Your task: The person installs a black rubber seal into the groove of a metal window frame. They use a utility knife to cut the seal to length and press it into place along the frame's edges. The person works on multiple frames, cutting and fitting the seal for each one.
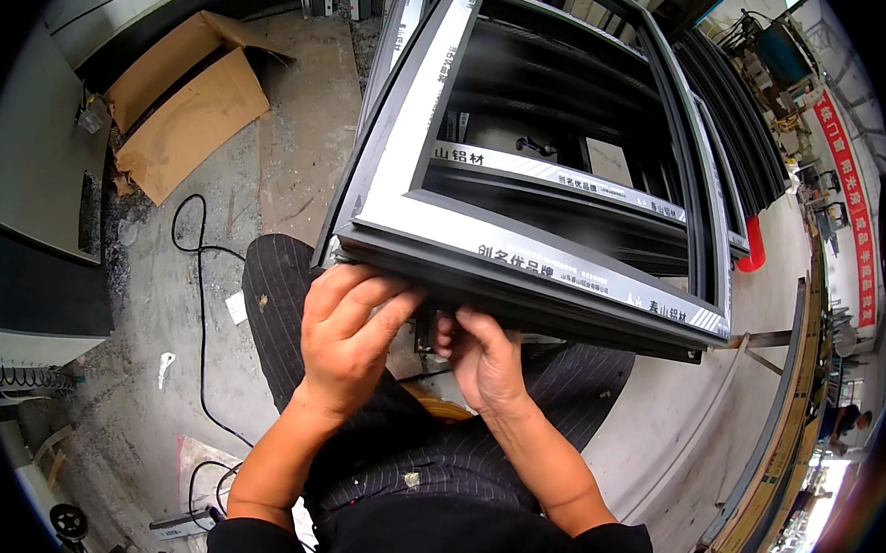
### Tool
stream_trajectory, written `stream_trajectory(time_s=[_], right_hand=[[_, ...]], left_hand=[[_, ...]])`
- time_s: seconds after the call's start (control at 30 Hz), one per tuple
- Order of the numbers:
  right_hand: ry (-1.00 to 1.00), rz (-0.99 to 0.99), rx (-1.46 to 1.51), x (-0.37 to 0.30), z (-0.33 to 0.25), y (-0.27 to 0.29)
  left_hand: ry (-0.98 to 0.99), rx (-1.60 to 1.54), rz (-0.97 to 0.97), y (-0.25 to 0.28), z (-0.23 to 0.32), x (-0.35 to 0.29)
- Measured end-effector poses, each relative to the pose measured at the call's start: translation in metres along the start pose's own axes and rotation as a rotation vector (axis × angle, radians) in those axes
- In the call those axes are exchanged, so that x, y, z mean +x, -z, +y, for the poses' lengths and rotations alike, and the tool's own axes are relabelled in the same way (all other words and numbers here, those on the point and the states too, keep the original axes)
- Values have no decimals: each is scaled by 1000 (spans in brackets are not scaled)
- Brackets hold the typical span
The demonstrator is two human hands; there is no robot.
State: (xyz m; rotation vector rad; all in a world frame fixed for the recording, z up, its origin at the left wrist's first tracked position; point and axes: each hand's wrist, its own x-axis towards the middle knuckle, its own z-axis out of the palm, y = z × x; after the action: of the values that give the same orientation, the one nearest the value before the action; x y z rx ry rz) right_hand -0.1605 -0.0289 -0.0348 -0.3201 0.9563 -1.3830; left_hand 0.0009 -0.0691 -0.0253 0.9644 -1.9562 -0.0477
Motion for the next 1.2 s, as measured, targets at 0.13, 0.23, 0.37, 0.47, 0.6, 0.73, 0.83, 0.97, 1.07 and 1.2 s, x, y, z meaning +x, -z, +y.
stream_trajectory(time_s=[0.13,0.23,0.37,0.47,0.6,0.73,0.83,0.97,1.07,1.2], right_hand=[[10,-17,-51,6,10,-4],[40,4,-37,7,12,-8],[-73,41,-41,3,7,-24],[-4,-45,-105,10,17,-18],[13,17,-94,11,20,-20],[-18,-48,-82,12,20,-31],[61,-82,-130,19,28,-25],[23,-70,-73,19,29,-32],[-24,-79,-61,21,31,-37],[9,-64,-105,22,30,-38]], left_hand=[[-1,35,48,9,-11,-2],[15,50,38,14,-14,0],[7,72,46,11,-17,-2],[15,55,30,13,-17,-3],[68,12,89,24,-19,-4],[371,-29,220,37,-18,-17],[544,-178,275,32,-17,-29],[935,-591,220,21,-7,-45],[1095,-932,130,14,-5,-37],[1168,-1182,129,4,-4,-22]])
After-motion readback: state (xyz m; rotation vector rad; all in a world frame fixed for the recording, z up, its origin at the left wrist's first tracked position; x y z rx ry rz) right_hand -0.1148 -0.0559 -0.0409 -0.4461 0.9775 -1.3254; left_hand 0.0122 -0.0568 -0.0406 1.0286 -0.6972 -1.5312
